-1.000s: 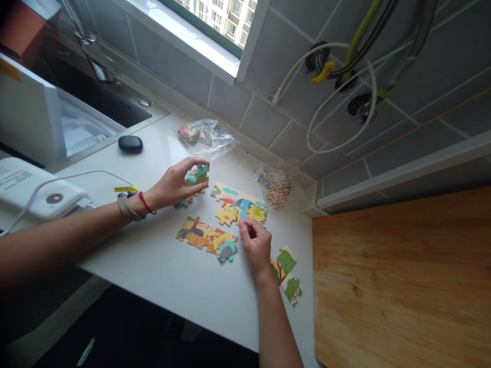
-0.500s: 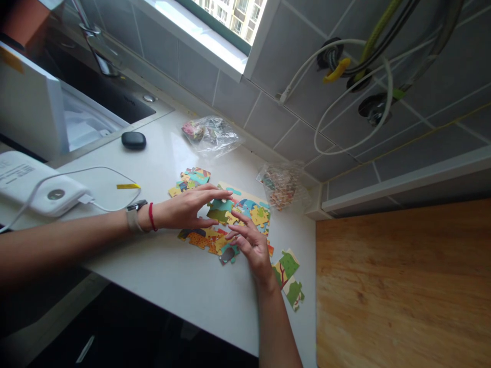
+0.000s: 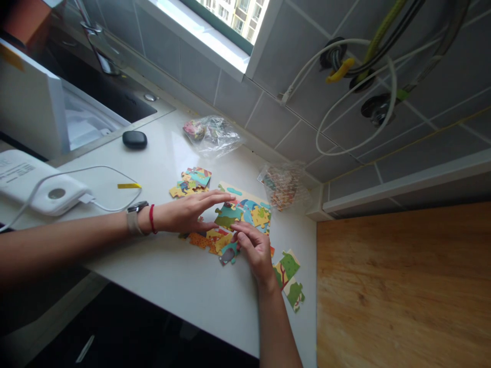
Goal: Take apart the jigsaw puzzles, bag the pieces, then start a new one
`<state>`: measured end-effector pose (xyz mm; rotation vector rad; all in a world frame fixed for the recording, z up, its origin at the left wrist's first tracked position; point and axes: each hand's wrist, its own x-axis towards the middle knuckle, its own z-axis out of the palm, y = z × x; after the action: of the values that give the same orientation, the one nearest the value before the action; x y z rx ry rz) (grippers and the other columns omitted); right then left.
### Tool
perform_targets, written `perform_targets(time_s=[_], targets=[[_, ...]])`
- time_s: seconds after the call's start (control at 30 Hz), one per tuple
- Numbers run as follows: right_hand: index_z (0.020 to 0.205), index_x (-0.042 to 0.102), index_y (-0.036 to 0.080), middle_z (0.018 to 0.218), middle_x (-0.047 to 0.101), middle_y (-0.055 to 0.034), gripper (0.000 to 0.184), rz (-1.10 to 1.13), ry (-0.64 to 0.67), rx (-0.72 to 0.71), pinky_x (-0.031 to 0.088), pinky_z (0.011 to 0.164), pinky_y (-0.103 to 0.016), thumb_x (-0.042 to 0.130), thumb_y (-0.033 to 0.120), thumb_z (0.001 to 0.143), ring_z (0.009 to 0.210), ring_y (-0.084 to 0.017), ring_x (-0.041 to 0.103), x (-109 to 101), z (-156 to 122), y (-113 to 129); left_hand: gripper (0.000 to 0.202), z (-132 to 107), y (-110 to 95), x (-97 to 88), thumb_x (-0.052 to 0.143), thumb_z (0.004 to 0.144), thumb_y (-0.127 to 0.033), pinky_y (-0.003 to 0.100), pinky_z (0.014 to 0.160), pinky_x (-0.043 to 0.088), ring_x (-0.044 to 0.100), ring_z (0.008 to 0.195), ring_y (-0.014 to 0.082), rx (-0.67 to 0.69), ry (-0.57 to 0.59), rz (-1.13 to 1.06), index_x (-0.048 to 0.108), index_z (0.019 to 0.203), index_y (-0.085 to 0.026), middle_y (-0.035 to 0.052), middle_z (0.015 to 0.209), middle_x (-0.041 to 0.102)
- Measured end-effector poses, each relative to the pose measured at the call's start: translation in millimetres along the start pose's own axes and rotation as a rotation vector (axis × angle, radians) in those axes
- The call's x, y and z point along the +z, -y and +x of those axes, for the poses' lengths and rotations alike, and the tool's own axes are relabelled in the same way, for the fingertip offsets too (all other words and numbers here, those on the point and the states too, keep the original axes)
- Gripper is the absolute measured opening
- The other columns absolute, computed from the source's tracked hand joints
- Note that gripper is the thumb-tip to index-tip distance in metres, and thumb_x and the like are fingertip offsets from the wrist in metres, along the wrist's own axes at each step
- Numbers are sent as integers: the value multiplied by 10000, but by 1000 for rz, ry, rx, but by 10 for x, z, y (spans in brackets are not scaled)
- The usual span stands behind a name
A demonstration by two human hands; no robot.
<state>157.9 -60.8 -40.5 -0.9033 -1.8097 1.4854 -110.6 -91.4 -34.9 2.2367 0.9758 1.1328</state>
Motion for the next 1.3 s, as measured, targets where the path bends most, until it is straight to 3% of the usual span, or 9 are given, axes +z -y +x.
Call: perform_targets(time_s=[0.23,0.47,0.77,1.3], targets=[[1099,832,238,877,749,-73,303,-43,1,-3,516,593,-294,649,436,959,711,-191,644,3,13,48,819,2,34,4,680,893,-118,451,1111,520,595,1333,291,-18,-40,46,308,1606,-271,147,1469,587],[1054,832,246,831,714,-50,257,-68,-6,-31,525,659,-308,642,396,967,710,-182,632,12,20,108,718,22,13,-23,725,920,-224,464,1071,534,646,1235,287,-10,-44,75,404,1562,-240,151,1373,655],[1018,830,246,879,707,-54,243,-5,-8,-32,497,633,-295,646,397,972,715,-177,620,1,11,79,775,34,9,-18,812,883,-436,434,1034,536,667,1179,282,24,-78,100,451,1536,-223,148,1331,684],[958,824,229,872,716,-55,255,-46,-19,-37,510,648,-307,654,418,961,696,-178,628,10,19,114,758,41,-6,-50,815,880,-435,417,1013,531,672,1159,280,3,-36,79,470,1527,-241,138,1321,694]])
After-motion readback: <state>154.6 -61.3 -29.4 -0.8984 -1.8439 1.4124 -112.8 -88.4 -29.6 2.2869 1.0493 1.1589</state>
